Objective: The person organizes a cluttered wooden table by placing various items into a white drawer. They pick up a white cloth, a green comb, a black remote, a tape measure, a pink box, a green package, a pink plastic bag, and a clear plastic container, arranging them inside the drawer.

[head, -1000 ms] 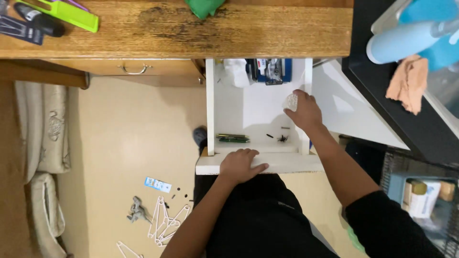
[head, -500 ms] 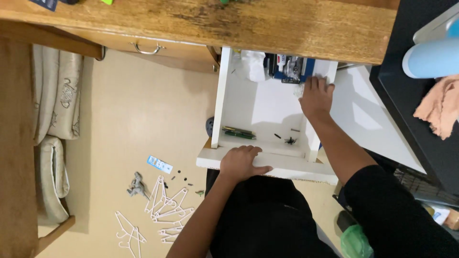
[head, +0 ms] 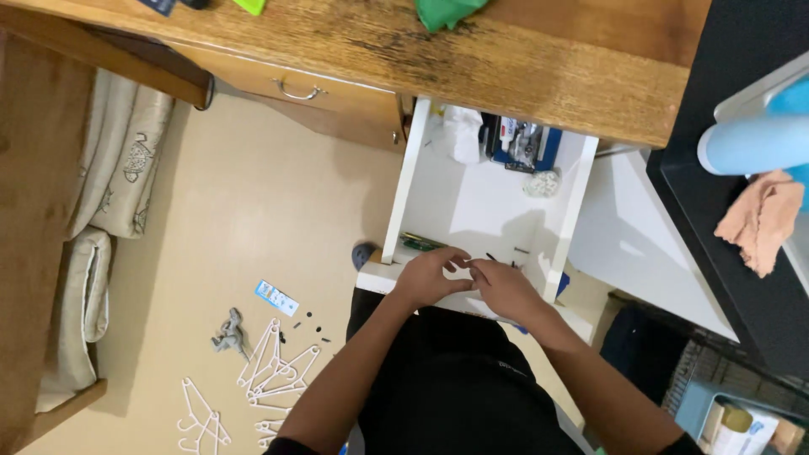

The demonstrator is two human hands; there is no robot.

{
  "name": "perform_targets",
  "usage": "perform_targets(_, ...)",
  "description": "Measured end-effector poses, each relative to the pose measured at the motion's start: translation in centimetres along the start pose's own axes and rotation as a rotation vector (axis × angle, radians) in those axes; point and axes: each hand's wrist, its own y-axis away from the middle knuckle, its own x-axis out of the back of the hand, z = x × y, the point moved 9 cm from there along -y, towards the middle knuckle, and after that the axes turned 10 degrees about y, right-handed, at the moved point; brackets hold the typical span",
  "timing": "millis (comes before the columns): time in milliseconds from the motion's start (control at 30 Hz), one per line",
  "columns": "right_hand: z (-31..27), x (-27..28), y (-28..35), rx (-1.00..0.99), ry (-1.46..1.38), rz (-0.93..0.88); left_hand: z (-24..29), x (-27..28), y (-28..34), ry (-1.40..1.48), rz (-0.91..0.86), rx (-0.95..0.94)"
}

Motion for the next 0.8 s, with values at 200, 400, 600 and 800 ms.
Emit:
perform_targets(200,-3.8,5.1,0.3,-0.082,-0.123,0.076,0.5,5.8,3.0,0.225,0.196,-0.129)
perform_targets(400,-10.7,6.5,-2.0,-0.093,-0.064,0.158,-1.7,14.6,8.2,0.280,0.390,-0.228)
perform_targets(600,-23.5,1.2,-6.7,-0.010,-0.111,0.107,-9.1,24.0,14.2,0.373,0.389,-0.264)
perform_targets(800,-32.3,-2.1,-9.4,0.006,-0.128,0.070,-16.9,33.5,18.3,0.430,0.463,-0.198)
